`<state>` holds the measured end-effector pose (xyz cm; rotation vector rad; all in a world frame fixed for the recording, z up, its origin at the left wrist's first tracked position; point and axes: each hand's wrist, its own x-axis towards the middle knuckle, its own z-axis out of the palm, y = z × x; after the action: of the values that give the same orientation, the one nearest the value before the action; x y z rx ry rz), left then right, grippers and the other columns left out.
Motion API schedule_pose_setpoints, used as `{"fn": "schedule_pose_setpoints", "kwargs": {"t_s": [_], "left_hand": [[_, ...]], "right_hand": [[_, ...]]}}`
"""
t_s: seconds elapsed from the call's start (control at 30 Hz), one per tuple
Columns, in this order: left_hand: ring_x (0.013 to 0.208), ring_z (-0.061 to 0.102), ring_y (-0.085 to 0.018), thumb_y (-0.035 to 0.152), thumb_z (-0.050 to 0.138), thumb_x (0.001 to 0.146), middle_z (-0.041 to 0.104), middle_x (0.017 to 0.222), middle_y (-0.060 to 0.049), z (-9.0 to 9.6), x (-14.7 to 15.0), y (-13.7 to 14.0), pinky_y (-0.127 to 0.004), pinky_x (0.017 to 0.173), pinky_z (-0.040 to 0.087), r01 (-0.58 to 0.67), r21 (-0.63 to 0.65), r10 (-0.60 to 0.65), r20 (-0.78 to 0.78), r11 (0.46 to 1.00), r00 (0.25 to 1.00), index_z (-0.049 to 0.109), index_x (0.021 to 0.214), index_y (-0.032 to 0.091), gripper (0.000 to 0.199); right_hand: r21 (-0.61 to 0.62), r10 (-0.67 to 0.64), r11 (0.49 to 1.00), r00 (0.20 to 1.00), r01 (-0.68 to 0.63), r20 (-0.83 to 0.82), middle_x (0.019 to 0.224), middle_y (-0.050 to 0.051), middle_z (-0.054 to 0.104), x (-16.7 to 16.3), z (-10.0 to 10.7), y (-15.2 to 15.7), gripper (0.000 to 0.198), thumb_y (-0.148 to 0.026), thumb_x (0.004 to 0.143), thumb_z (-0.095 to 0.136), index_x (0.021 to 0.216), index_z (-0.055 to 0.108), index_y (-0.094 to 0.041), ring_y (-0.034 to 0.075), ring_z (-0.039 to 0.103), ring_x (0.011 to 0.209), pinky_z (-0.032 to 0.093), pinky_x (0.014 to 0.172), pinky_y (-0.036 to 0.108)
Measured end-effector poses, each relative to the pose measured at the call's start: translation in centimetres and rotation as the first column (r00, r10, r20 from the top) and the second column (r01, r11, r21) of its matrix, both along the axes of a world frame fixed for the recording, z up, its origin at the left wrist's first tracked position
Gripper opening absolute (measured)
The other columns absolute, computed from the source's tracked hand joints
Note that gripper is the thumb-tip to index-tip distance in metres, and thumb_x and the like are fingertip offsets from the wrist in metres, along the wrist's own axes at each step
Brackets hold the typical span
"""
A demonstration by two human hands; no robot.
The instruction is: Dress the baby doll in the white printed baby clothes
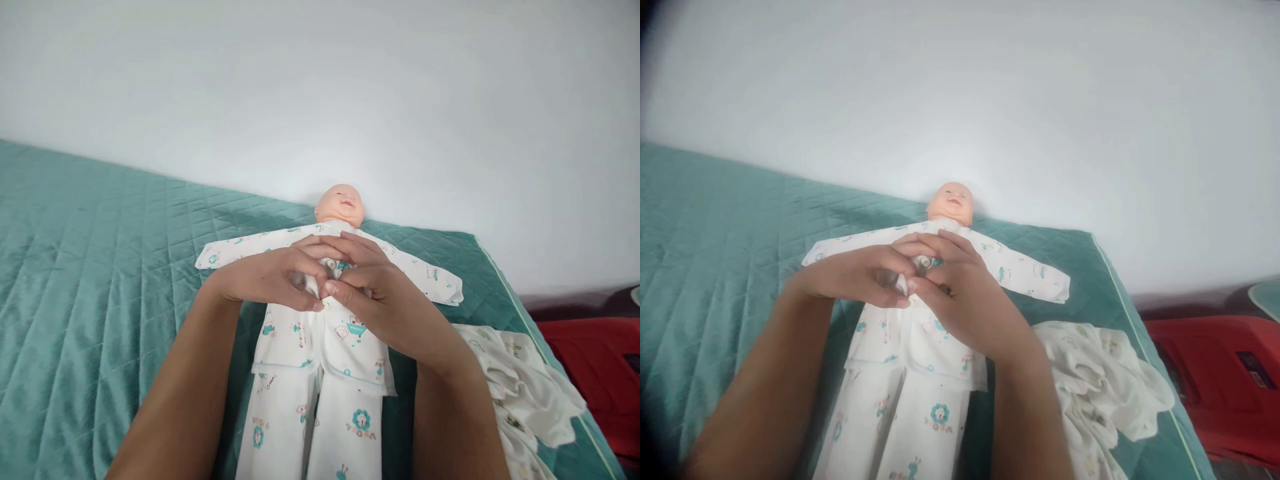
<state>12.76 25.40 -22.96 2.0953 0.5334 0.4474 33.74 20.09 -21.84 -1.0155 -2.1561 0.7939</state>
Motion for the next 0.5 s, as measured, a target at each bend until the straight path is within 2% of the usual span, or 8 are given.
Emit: {"fn": "schedule_pose_setpoints", "kwargs": {"t_s": [0.1, 0.2, 0.37, 0.5], "left_hand": [[0.137, 0.043, -0.030, 0.037, 0.074, 0.079, 0.057, 0.141, -0.001, 0.02, -0.12, -0.08, -0.040, 0.108, 0.043, -0.025, -0.021, 0.024, -0.028, 0.999, 0.999, 0.074, 0.080, 0.025, 0.011], [0.129, 0.049, -0.028, 0.043, 0.072, 0.080, 0.063, 0.129, -0.003, -0.16, -0.27, -0.18, -0.037, 0.102, 0.047, -0.042, -0.047, 0.039, -0.066, 0.998, 0.997, 0.074, 0.082, 0.026, 0.017], [0.100, 0.060, -0.022, 0.045, 0.071, 0.082, 0.068, 0.091, -0.003, -0.45, -0.15, -0.35, -0.034, 0.085, 0.051, -0.056, -0.070, 0.053, -0.051, 0.996, 0.997, 0.072, 0.082, 0.024, 0.022], [0.077, 0.055, -0.015, 0.044, 0.071, 0.082, 0.061, 0.076, 0.000, -0.41, 0.33, -0.44, -0.028, 0.071, 0.048, -0.073, -0.088, 0.070, -0.039, 0.993, 0.997, 0.067, 0.074, 0.021, 0.025]], "right_hand": [[-0.015, 0.000, 1.000, 1.000, 0.000, -0.016, 0.135, -0.010, 0.061, -0.10, 0.00, -0.03, 0.040, -0.020, 0.095, 0.052, 0.057, 0.062, -0.025, 0.026, 0.043, 0.140, 0.034, 0.119, 0.052], [-0.024, 0.019, 1.000, 1.000, -0.019, -0.010, 0.137, -0.010, 0.060, -0.03, -0.11, -0.01, 0.036, -0.020, 0.095, 0.052, 0.061, 0.065, -0.026, 0.026, 0.038, 0.144, 0.029, 0.122, 0.054], [-0.068, 0.030, 0.997, 0.999, -0.031, -0.014, 0.145, -0.012, 0.053, 0.19, -0.30, 0.11, 0.035, -0.025, 0.096, 0.053, 0.064, 0.067, -0.027, 0.026, 0.032, 0.149, 0.027, 0.124, 0.054], [-0.080, 0.040, 0.996, 0.999, -0.042, -0.018, 0.147, -0.013, 0.051, 0.17, -0.35, 0.22, 0.038, -0.025, 0.097, 0.051, 0.061, 0.065, -0.026, 0.025, 0.034, 0.147, 0.030, 0.122, 0.054]]}}
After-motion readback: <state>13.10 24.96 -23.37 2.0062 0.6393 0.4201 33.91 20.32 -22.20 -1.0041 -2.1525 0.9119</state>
